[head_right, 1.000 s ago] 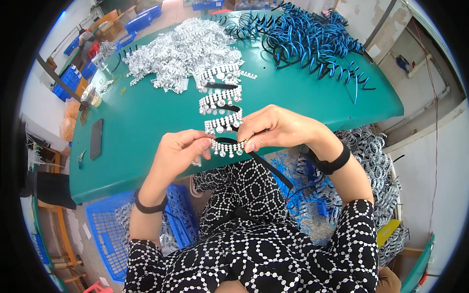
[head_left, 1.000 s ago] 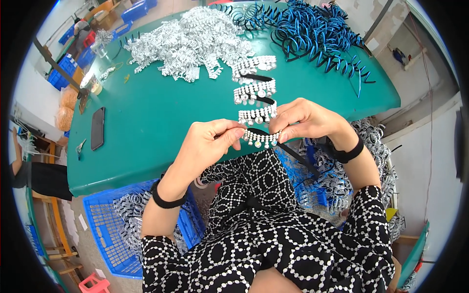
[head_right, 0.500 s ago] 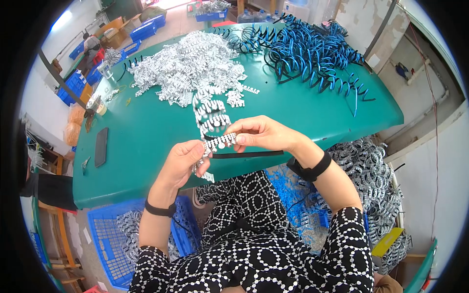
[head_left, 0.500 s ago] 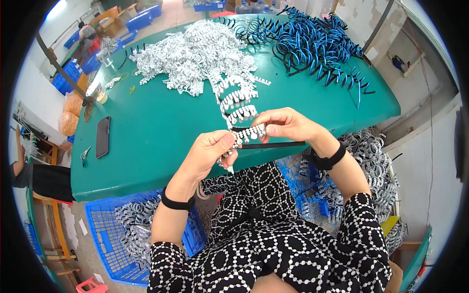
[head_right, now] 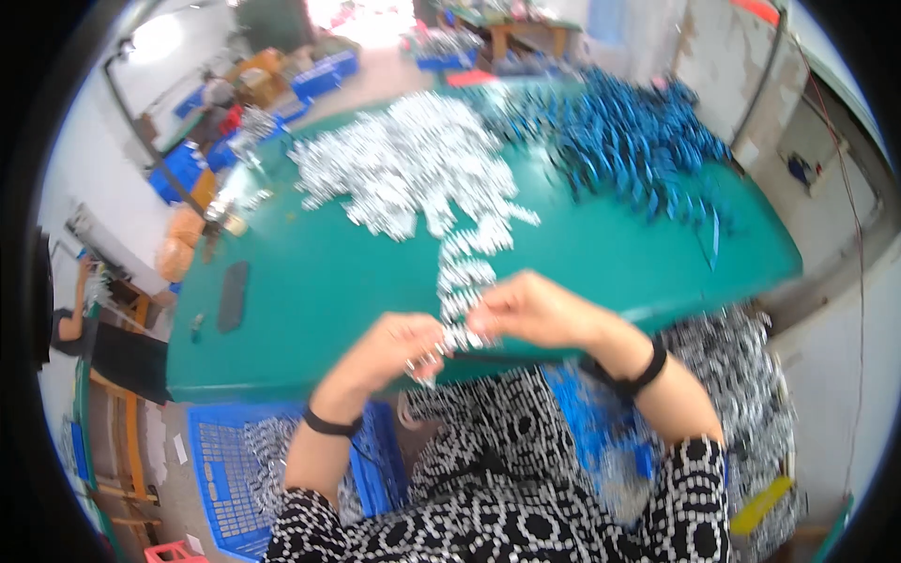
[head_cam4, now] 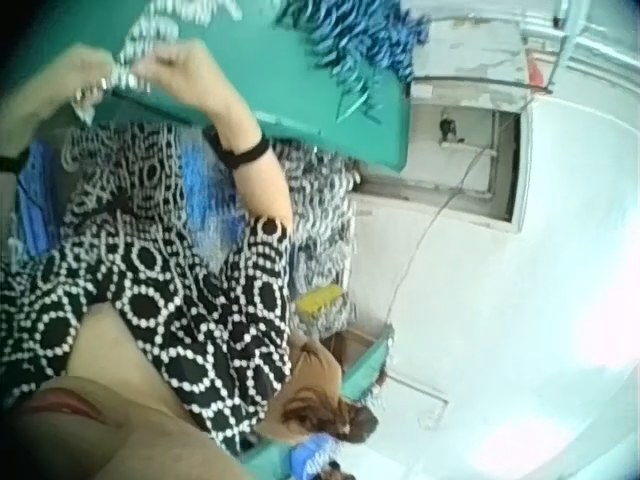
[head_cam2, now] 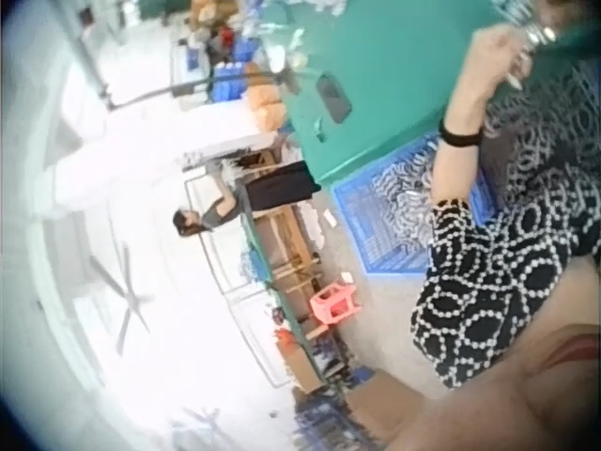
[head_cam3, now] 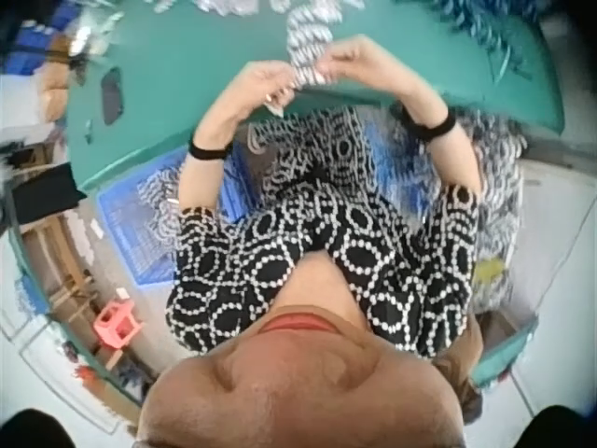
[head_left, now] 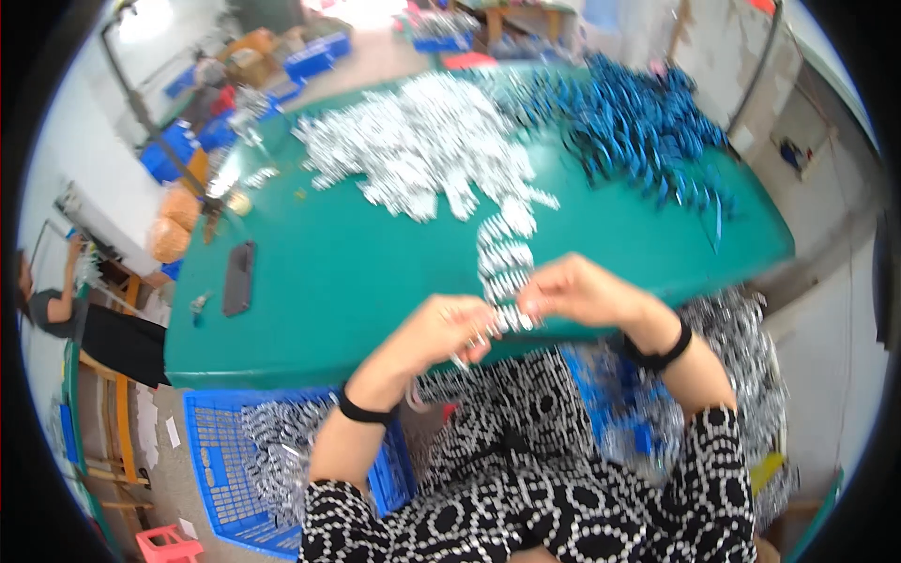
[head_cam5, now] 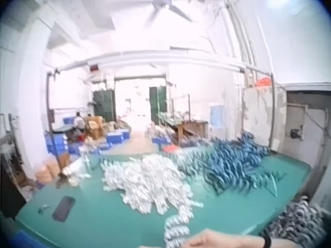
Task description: Manually attaching decorative beaded strips to black headband bases.
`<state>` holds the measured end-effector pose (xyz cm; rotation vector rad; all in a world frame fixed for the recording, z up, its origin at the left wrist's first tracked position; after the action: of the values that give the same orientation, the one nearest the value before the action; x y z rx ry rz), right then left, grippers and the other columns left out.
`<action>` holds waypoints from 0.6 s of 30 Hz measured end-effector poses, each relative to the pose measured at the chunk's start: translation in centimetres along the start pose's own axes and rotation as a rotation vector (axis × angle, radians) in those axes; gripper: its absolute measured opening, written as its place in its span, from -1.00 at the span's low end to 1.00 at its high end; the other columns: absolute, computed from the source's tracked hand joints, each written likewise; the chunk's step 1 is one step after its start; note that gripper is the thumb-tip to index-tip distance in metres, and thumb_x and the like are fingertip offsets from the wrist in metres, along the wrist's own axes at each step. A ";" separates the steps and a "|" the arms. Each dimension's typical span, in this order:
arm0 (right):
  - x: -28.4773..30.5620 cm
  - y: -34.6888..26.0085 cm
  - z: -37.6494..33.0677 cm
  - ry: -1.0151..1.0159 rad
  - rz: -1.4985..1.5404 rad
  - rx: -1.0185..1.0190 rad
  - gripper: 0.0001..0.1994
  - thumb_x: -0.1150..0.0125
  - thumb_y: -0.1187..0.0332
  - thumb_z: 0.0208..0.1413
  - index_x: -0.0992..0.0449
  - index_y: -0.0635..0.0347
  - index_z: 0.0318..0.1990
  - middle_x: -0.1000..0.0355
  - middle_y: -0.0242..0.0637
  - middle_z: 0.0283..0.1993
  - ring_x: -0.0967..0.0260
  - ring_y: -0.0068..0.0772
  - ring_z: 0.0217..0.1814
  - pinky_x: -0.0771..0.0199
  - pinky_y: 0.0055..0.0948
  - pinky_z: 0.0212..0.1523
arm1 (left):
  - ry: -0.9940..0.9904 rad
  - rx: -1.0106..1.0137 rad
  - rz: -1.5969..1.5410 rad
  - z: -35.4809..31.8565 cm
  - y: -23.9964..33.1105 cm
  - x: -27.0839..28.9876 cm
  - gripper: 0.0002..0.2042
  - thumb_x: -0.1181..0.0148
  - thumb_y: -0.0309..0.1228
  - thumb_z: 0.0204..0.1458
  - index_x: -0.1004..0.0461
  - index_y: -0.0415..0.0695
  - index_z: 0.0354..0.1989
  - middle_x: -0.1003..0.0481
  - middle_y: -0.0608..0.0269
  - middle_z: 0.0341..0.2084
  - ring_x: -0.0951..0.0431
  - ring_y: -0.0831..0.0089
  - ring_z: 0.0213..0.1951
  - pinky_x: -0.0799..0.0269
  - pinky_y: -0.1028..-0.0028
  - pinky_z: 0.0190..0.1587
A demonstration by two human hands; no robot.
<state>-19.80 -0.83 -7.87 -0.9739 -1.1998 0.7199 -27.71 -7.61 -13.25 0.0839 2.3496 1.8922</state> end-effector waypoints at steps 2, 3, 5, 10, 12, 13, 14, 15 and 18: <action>-0.3 2.2 -0.8 0.036 0.087 -0.099 -0.80 -0.14 0.30 0.11 -0.53 0.29 -0.30 -0.44 -0.46 -0.48 -0.24 -0.75 -0.42 -0.33 -0.57 -0.38 | -0.058 0.016 0.014 0.3 -0.6 -0.6 -0.73 0.04 -0.25 0.17 -0.46 -0.20 -0.39 -0.38 0.37 -0.72 -0.32 0.65 -0.67 -0.23 0.63 -0.60; -1.0 3.4 -1.4 -0.011 0.156 -0.230 -0.78 -0.13 0.27 0.12 -0.54 0.26 -0.29 -0.43 -0.51 -0.47 -0.23 -0.76 -0.45 -0.31 -0.63 -0.43 | -0.078 0.040 0.017 0.1 -1.0 -0.9 -0.73 0.04 -0.23 0.17 -0.46 -0.18 -0.38 -0.38 0.39 -0.72 -0.33 0.67 -0.66 -0.24 0.65 -0.59; -1.9 3.1 -1.8 -0.067 0.158 -0.272 -0.76 -0.11 0.23 0.14 -0.54 0.22 -0.25 -0.40 -0.53 -0.50 -0.23 -0.73 -0.51 -0.28 -0.66 -0.48 | -0.099 0.092 0.098 -0.2 -1.3 -1.5 -0.72 0.05 -0.20 0.17 -0.47 -0.13 -0.40 -0.39 0.43 -0.72 -0.34 0.72 -0.67 -0.25 0.68 -0.59; -2.2 2.1 -1.3 -0.108 -0.035 -0.339 -0.68 0.02 0.14 0.19 -0.52 0.21 -0.22 -0.42 -0.43 -0.55 -0.31 -0.65 -0.55 -0.32 -0.58 -0.51 | -0.065 0.030 0.315 0.1 -0.6 -1.6 -0.71 0.10 -0.22 0.19 -0.44 -0.14 -0.42 -0.41 0.42 -0.69 -0.37 0.69 -0.63 -0.28 0.65 -0.56; -2.2 1.1 -0.7 -0.079 -0.087 -0.316 -0.68 0.03 0.14 0.20 -0.52 0.20 -0.22 -0.43 -0.42 -0.55 -0.33 -0.62 -0.55 -0.32 -0.56 -0.52 | -0.049 0.022 0.353 0.2 -0.3 -1.9 -0.71 0.11 -0.23 0.19 -0.44 -0.15 -0.41 -0.42 0.42 -0.69 -0.38 0.68 -0.62 -0.29 0.63 -0.55; -2.0 0.0 -0.6 -0.066 -0.162 -0.285 -0.71 0.02 0.17 0.19 -0.52 0.20 -0.22 -0.43 -0.42 -0.55 -0.34 -0.61 -0.55 -0.32 -0.56 -0.52 | -0.021 0.001 0.350 0.1 0.1 -1.9 -0.71 0.11 -0.23 0.19 -0.43 -0.16 -0.42 -0.42 0.41 -0.68 -0.39 0.67 -0.62 -0.29 0.62 -0.54; -1.9 -0.7 -0.6 -0.053 -0.233 -0.257 -0.73 0.00 0.20 0.18 -0.52 0.20 -0.22 -0.42 -0.42 -0.55 -0.35 -0.60 -0.55 -0.31 -0.55 -0.52 | 0.006 -0.017 0.345 0.0 0.3 -1.9 -0.71 0.11 -0.24 0.19 -0.43 -0.17 -0.42 -0.43 0.40 -0.67 -0.39 0.67 -0.62 -0.30 0.61 -0.54; -1.7 -0.5 -0.5 -0.054 -0.268 -0.205 -0.76 -0.04 0.21 0.15 -0.52 0.18 -0.25 -0.42 -0.43 -0.56 -0.33 -0.62 -0.55 -0.32 -0.56 -0.52 | -0.014 -0.016 0.339 -0.2 0.3 -2.2 -0.75 0.10 -0.25 0.19 -0.44 -0.18 -0.26 -0.46 0.38 -0.63 -0.39 0.66 -0.62 -0.31 0.63 -0.53; -1.3 0.0 -1.5 -0.084 -0.121 -0.363 -0.78 -0.07 0.23 0.14 -0.52 0.17 -0.26 -0.42 -0.45 -0.55 -0.29 -0.65 -0.56 -0.31 -0.59 -0.52 | -0.043 0.073 0.100 -1.4 0.2 -3.1 -0.73 0.06 -0.31 0.17 -0.37 -0.19 -0.05 -0.49 0.34 -0.57 -0.40 0.65 -0.62 -0.32 0.64 -0.55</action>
<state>-18.62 -2.32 -8.53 -1.1653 -1.4825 0.4577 -24.78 -9.29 -12.60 0.2503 2.4283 1.8277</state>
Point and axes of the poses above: each hand's wrist, its own z-axis towards the middle knuckle, its own x-axis out of the back of the hand, y = z × x, the point moved 10 cm from there along z, towards the middle knuckle
